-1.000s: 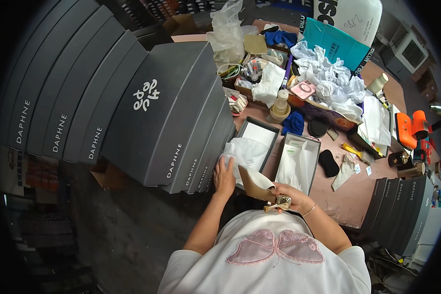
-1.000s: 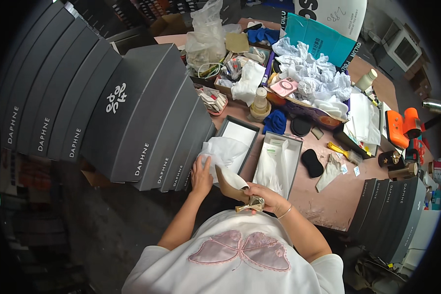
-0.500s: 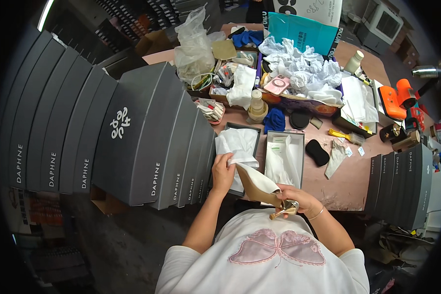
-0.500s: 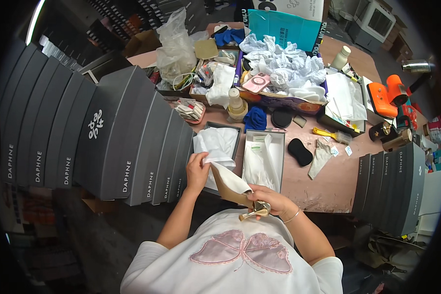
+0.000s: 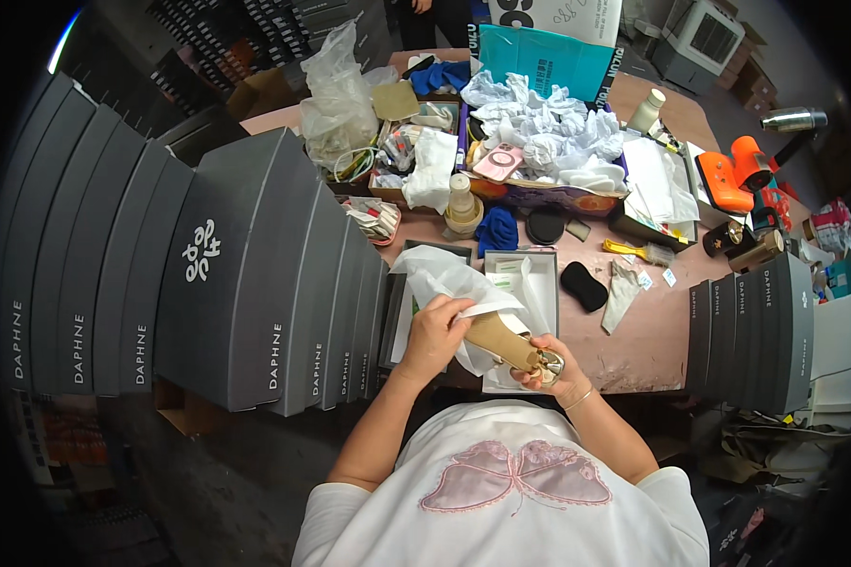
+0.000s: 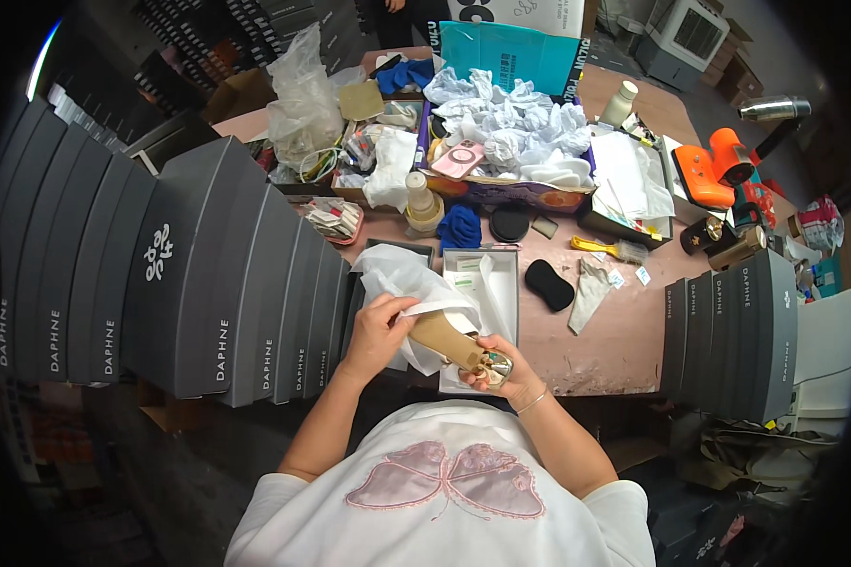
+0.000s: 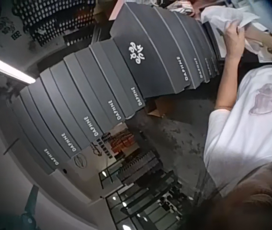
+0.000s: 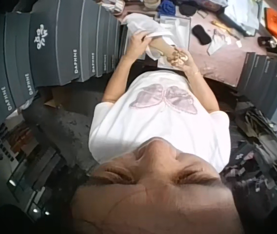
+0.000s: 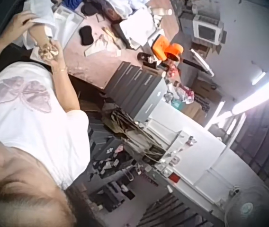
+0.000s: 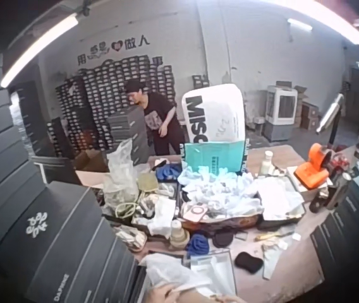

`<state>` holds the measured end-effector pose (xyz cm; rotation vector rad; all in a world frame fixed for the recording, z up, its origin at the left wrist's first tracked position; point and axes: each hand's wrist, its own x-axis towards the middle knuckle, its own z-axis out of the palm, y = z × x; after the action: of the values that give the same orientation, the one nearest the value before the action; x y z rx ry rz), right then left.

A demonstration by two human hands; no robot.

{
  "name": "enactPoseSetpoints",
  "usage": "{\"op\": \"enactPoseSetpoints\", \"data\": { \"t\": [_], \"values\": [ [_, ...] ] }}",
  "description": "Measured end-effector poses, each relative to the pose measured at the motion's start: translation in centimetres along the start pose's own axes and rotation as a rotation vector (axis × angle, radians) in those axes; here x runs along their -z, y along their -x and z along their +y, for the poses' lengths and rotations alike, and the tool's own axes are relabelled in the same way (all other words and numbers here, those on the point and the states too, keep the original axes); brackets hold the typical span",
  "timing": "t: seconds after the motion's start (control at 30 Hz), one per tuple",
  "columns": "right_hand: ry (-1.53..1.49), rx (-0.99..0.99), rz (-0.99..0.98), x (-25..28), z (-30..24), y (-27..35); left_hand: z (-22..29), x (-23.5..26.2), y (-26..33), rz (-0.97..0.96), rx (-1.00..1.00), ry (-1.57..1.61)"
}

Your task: Packing white high-heeled shoes into shoeboxes with protective tissue and foam padding.

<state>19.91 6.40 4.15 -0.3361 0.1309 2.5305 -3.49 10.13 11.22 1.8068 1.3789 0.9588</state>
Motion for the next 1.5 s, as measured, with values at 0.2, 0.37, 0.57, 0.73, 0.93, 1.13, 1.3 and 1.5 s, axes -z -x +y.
{"op": "enactPoseSetpoints", "data": {
  "t": [0.2,0.37,0.57,0.73,0.93,1.13,1.3,1.5],
  "values": [
    [0.075,0.344,0.279,-2.7,0.5,0.0,6.2,-2.1,2.8,-0.056,-0.32,-0.019],
    [0.8,0.716,0.336,-6.5,0.5,-3.8,6.6,-5.6,3.5,-0.062,-0.55,0.143],
    [1.489,0.78,0.372,-4.8,-0.6,-0.4,4.4,-5.8,5.1,-0.054,-0.192,0.388],
    [1.899,1.155,0.689,-5.0,0.9,-4.1,6.0,-7.9,6.0,-0.542,-0.59,0.327],
    [1.759,0.943,0.768,-0.9,-1.6,-3.0,4.0,-2.9,6.3,-0.214,-0.155,0.229],
    [2.117,1.137,0.233,-6.9,5.0,-4.2,-3.7,-3.9,3.0,0.081,0.715,1.387],
    [1.59,0.373,0.023,-2.6,4.1,1.3,-4.8,5.0,0.2,0.144,0.384,0.872],
    [0.937,0.416,0.153,-2.0,0.1,5.7,3.0,3.3,-4.1,-0.623,-0.06,0.007]
  ]
}}
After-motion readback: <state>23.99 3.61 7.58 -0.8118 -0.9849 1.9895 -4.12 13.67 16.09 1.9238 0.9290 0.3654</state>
